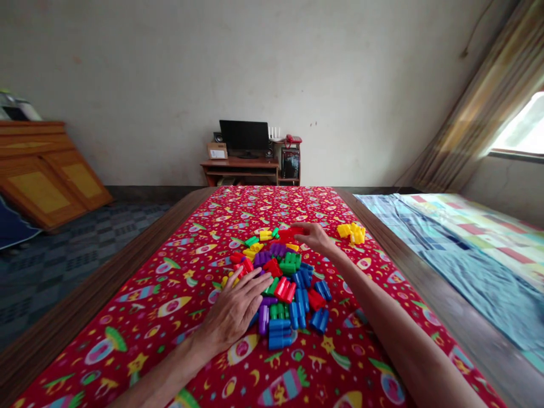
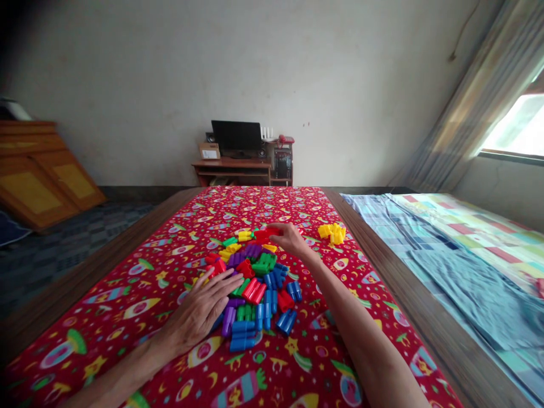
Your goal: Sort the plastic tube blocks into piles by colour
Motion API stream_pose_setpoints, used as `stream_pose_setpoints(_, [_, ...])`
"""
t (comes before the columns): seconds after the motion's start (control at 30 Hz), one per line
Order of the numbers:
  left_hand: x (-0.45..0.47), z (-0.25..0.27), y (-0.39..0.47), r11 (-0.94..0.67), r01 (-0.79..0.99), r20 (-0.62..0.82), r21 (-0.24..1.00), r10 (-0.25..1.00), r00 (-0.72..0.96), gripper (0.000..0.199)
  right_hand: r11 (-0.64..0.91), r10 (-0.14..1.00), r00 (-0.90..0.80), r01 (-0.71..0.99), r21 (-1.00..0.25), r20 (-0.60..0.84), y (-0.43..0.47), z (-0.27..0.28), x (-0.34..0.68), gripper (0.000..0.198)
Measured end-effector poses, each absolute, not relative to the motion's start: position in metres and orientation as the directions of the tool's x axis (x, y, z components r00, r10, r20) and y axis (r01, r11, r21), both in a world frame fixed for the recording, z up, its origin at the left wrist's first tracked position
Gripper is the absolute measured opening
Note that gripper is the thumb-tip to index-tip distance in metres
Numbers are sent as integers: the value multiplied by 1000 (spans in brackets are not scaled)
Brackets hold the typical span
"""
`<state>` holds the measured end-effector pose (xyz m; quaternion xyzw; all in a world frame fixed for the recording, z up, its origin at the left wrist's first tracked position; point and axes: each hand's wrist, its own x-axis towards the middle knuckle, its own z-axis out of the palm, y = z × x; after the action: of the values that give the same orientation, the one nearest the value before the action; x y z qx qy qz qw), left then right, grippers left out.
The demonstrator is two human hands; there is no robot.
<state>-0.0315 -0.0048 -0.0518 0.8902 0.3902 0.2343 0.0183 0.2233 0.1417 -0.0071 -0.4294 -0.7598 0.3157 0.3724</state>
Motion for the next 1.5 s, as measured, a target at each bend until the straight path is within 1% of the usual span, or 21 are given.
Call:
stream_pose_setpoints(0.03, [-32,-53,-5,-693,671,422,262,708,567,45,423,883,-364,346,-838,295,140,-4,222,45])
stream_pose_setpoints(0.1, [-33,-56,-4,-655,628,493,420,746,448,47,424,860,-414,252,-870,300,135,3,216,50])
stream_pose_setpoints(0.17, [-33,-57,-2,-584,515,556,628,799,228,50,451,819,-489,229,-863,299,125,9,208,50])
stream_pose_setpoints(0.2, [-33,-57,-1,-546,431,556,718,823,116,54,471,794,-531,228,-852,297,119,11,202,48])
stream_pose_setpoints(0.27, [-34,-55,1,-471,274,499,839,866,-41,62,513,734,-613,219,-830,292,102,15,189,44])
stream_pose_setpoints(0.33, [-36,-52,2,-400,202,422,894,903,-79,66,565,663,-688,202,-800,294,84,20,176,39])
stream_pose_setpoints(0.37, [-37,-51,2,-367,218,390,905,918,-72,65,592,631,-718,201,-780,294,77,22,171,37])
stream_pose_setpoints(0.43, [-38,-49,1,-323,326,358,889,932,-53,56,643,589,-755,221,-733,289,66,26,164,34])
stream_pose_setpoints(0.53, [-39,-48,-1,-314,513,388,799,921,-40,40,665,587,-767,275,-694,258,63,28,163,32])
stream_pose_setpoints(0.63, [-37,-46,-2,-370,580,451,726,893,6,31,664,578,-779,276,-695,243,67,26,167,33])
stream_pose_setpoints(0.7, [-36,-44,-3,-400,599,482,694,876,26,28,672,564,-788,261,-693,249,69,25,168,32])
stream_pose_setpoints(0.77, [-35,-41,-4,-398,617,492,679,870,19,25,685,567,-780,268,-678,265,71,25,169,32])
stream_pose_setpoints(0.83, [-35,-38,-5,-390,621,483,679,875,21,22,694,595,-749,296,-657,292,77,25,173,33])
stream_pose_setpoints(0.9, [-34,-35,-7,-401,616,479,678,877,42,20,674,657,-685,346,-653,314,91,22,183,35])
stream_pose_setpoints(1.0, [-32,-35,-7,-440,608,502,660,861,78,19,599,789,-505,505,-621,350,119,12,208,35])
stream_pose_setpoints(1.07, [-32,-36,-6,-455,608,516,651,852,86,19,532,845,-371,663,-528,385,136,1,227,35])
stream_pose_setpoints(1.13, [-32,-38,-4,-456,609,515,649,853,90,20,451,872,-291,789,-417,394,147,-12,243,35])
stream_pose_setpoints(1.23, [-33,-39,-3,-451,616,512,646,854,89,22,367,895,-234,871,-327,380,154,-31,258,35])
stream_pose_setpoints(1.4, [-32,-35,-4,-457,610,513,648,853,94,22,310,887,-191,921,-234,420,156,-46,266,28])
stream_pose_setpoints(1.47, [-32,-33,-4,-446,604,503,660,860,85,23,295,884,-173,927,-233,434,154,-41,263,24])
stream_pose_setpoints(1.5, [-32,-33,-4,-437,601,491,669,867,85,24,316,873,-177,914,-253,454,152,-36,259,24])
